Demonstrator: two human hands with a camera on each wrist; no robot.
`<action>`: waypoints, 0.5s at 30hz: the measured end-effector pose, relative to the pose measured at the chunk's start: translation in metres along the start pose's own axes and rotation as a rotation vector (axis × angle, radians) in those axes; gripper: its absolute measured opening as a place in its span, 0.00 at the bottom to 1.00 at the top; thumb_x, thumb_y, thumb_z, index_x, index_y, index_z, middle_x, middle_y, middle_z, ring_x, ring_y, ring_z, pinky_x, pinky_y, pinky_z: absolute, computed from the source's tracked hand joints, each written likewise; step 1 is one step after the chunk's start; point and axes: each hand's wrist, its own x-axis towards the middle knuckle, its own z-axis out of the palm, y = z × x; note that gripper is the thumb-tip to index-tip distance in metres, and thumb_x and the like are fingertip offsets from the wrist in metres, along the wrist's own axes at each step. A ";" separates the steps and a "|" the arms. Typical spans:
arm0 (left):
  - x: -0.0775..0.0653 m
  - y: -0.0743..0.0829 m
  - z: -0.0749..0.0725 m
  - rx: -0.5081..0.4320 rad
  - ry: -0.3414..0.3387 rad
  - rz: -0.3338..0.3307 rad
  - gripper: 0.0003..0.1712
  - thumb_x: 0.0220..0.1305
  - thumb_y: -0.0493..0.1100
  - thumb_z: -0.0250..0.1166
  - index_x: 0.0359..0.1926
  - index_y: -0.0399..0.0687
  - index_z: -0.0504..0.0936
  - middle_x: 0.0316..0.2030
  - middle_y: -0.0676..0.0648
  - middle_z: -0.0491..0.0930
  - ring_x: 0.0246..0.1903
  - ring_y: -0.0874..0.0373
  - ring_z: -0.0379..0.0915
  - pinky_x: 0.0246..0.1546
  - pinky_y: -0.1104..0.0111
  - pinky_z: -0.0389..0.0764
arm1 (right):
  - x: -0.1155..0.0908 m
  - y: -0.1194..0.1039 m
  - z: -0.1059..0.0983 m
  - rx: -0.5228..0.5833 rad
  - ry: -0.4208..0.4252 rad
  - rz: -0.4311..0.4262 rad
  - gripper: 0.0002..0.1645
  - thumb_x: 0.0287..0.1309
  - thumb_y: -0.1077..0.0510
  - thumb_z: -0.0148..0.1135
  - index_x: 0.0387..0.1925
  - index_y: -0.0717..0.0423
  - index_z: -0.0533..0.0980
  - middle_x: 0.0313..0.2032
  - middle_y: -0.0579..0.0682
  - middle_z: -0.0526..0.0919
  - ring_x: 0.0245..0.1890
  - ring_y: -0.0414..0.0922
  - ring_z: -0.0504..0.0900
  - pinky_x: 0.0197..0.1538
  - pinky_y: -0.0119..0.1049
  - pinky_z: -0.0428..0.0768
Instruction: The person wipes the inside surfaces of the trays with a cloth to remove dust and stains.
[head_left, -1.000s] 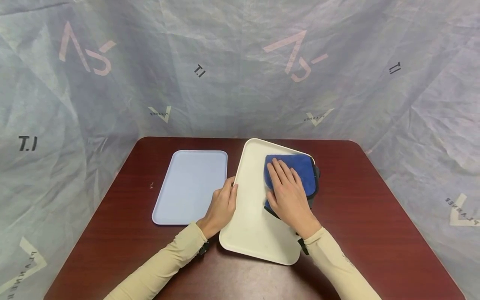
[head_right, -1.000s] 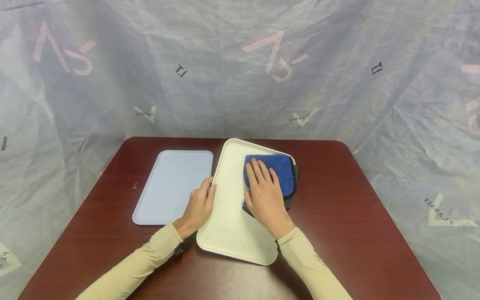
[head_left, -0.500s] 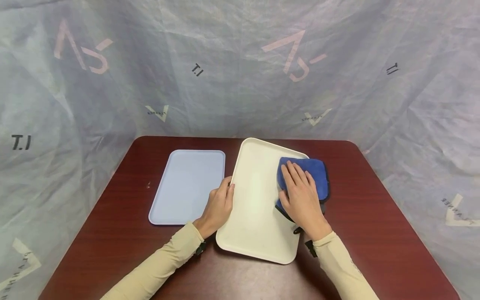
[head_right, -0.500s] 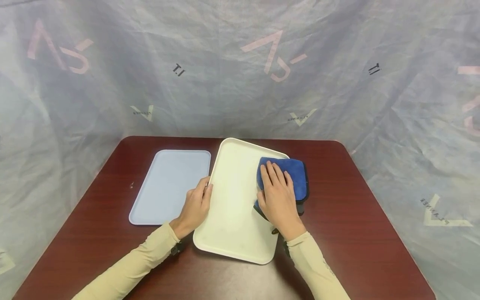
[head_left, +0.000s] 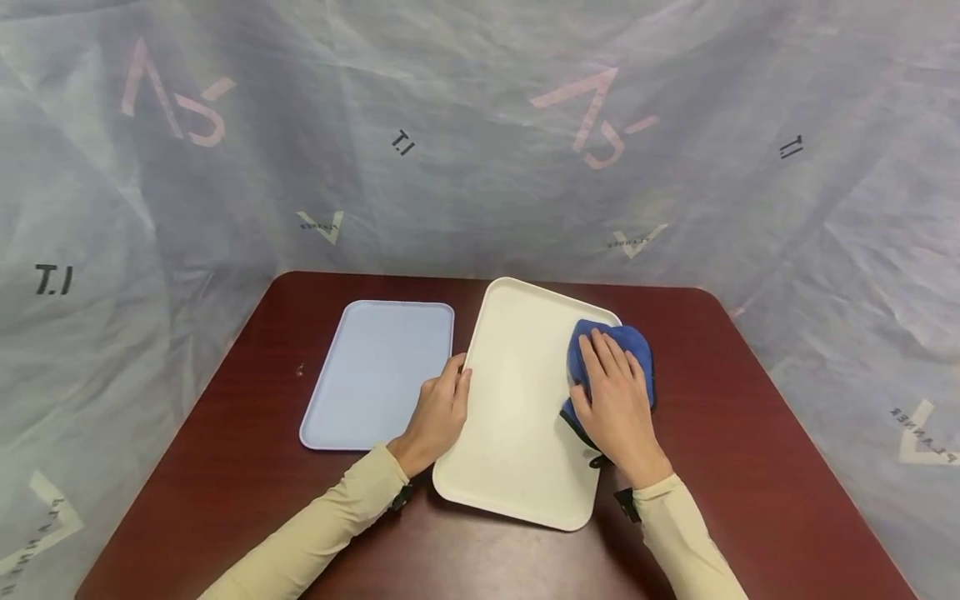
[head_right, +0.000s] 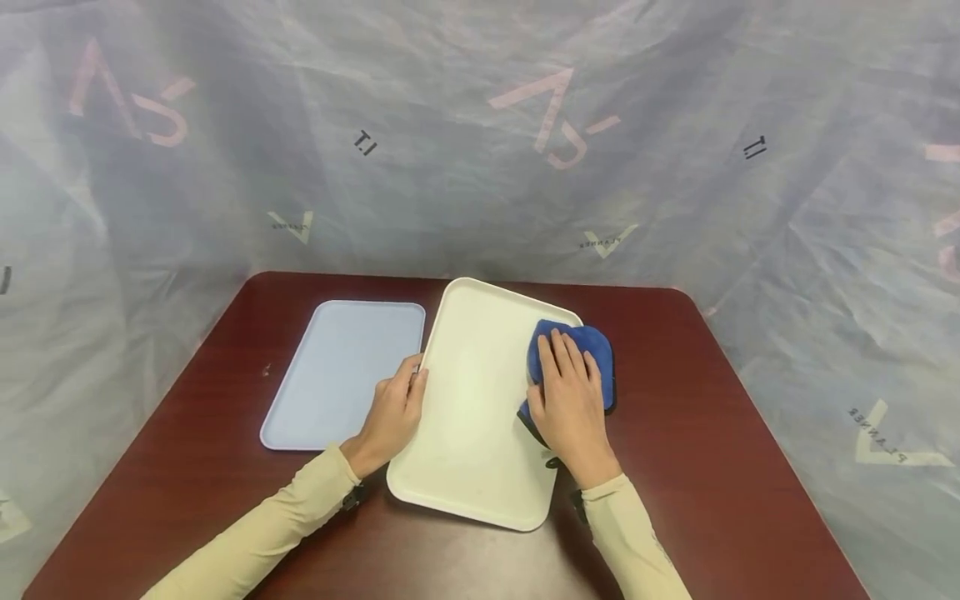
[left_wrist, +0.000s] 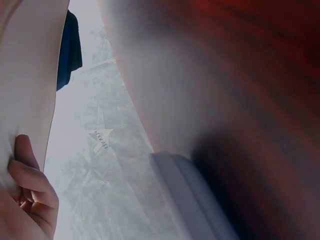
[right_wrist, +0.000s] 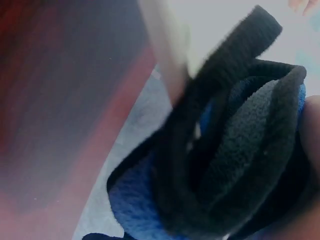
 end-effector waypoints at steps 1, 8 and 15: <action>0.000 0.000 0.001 -0.002 -0.003 0.002 0.20 0.81 0.43 0.42 0.63 0.35 0.70 0.35 0.41 0.85 0.30 0.61 0.83 0.26 0.74 0.79 | -0.002 0.001 0.000 0.001 -0.001 0.003 0.37 0.60 0.59 0.59 0.71 0.63 0.65 0.71 0.63 0.64 0.71 0.59 0.60 0.69 0.62 0.55; 0.000 0.000 0.004 0.008 0.010 0.005 0.19 0.81 0.41 0.43 0.62 0.35 0.70 0.38 0.40 0.85 0.31 0.61 0.83 0.26 0.74 0.80 | -0.010 0.000 0.003 0.011 -0.017 -0.007 0.38 0.60 0.59 0.60 0.72 0.63 0.63 0.71 0.63 0.63 0.72 0.59 0.59 0.69 0.62 0.55; 0.000 -0.001 0.002 0.004 0.003 -0.001 0.19 0.81 0.41 0.43 0.62 0.34 0.70 0.36 0.41 0.85 0.29 0.62 0.82 0.25 0.74 0.79 | -0.020 -0.005 0.008 0.012 -0.030 -0.022 0.39 0.60 0.59 0.60 0.72 0.63 0.63 0.72 0.63 0.62 0.73 0.59 0.58 0.69 0.63 0.55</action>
